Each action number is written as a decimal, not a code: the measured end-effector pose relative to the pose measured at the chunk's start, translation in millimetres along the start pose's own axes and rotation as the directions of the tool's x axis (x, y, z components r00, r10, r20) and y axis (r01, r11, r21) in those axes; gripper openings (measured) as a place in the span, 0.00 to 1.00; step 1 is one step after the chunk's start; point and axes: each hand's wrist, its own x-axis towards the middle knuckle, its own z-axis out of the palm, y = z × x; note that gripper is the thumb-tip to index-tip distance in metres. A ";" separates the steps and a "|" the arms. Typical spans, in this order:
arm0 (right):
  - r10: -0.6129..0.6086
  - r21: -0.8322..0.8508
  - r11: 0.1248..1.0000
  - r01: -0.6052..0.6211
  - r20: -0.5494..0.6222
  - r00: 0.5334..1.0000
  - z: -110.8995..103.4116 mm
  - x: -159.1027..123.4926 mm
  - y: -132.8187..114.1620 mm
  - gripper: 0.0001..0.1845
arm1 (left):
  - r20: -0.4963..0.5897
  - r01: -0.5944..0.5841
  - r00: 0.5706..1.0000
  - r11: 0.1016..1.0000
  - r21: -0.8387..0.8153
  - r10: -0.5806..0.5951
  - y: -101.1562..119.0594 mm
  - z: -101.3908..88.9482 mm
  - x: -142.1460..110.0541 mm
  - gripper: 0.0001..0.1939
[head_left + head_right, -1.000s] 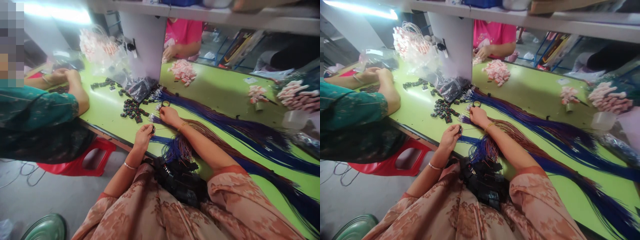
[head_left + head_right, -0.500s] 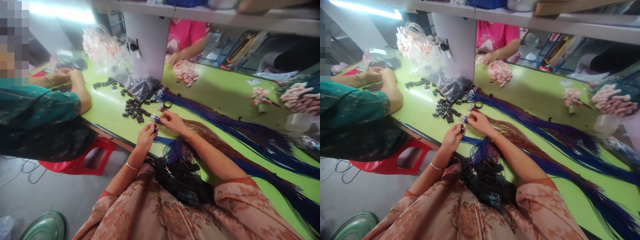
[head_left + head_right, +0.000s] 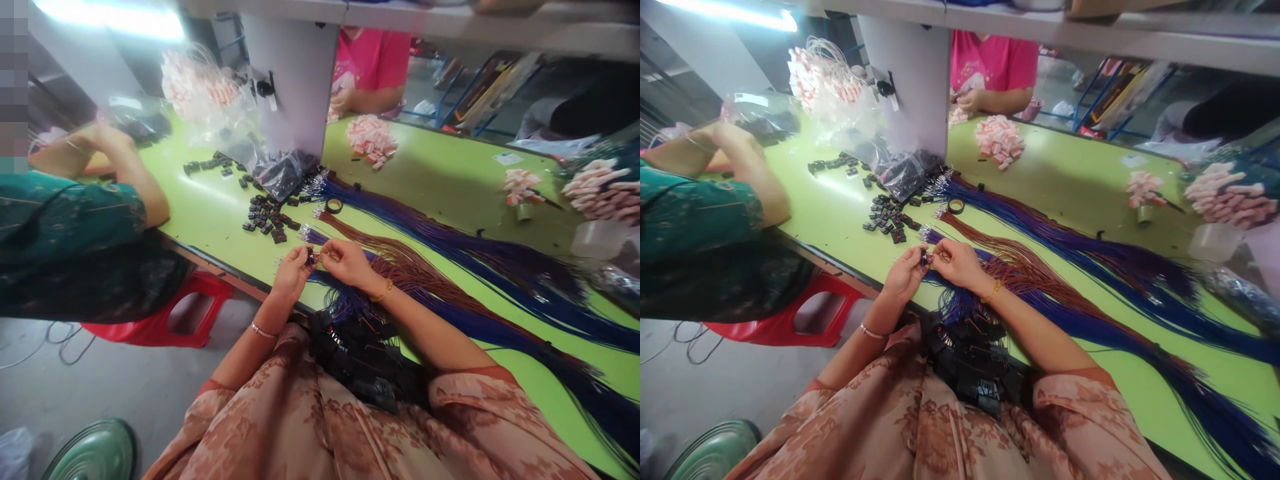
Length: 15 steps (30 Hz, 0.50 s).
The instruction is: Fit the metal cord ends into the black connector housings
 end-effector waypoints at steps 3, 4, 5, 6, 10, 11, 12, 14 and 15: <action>-0.034 -0.064 0.997 0.033 -0.008 0.999 0.3 -2.0 -1.6 0.05 | 0.008 0.004 1.000 1.000 0.010 -0.004 0.7 -0.9 -0.6 0.08; -0.044 -0.086 0.995 0.043 -0.010 0.999 0.4 -2.5 -1.7 0.05 | 0.009 0.006 1.000 1.000 0.012 -0.006 0.9 -1.1 -0.7 0.08; -0.055 -0.111 0.992 0.054 -0.008 0.998 0.4 -2.9 -1.6 0.05 | 0.010 0.008 1.000 1.000 0.013 -0.008 1.1 -1.4 -0.7 0.08; -0.067 -0.138 0.988 0.066 -0.008 0.998 0.5 -3.3 -1.4 0.05 | 0.011 0.008 1.000 1.000 0.013 -0.008 1.2 -1.6 -0.6 0.08; -0.126 -0.251 0.960 0.124 0.008 0.992 2.0 -4.7 0.5 0.05 | -0.002 0.008 1.000 1.000 0.016 -0.008 -0.1 -2.3 -0.2 0.10; -0.137 -0.273 0.953 0.135 0.013 0.990 2.8 -5.0 1.0 0.05 | -0.010 0.009 1.000 1.000 0.020 -0.009 -0.9 -2.1 -0.3 0.10; -0.145 -0.290 0.946 0.145 0.019 0.989 3.6 -5.2 1.5 0.05 | -0.021 0.007 1.000 1.000 0.025 -0.006 -1.8 -1.8 -0.5 0.11; -0.152 -0.314 0.936 0.155 0.035 0.988 5.3 -5.2 2.6 0.05 | -0.052 -0.005 0.999 0.999 0.037 0.007 -3.6 -0.5 -1.4 0.12; -0.152 -0.322 0.934 0.158 0.044 0.987 6.1 -5.1 3.4 0.05 | -0.066 -0.011 0.998 0.999 0.045 0.014 -4.5 0.2 -2.0 0.13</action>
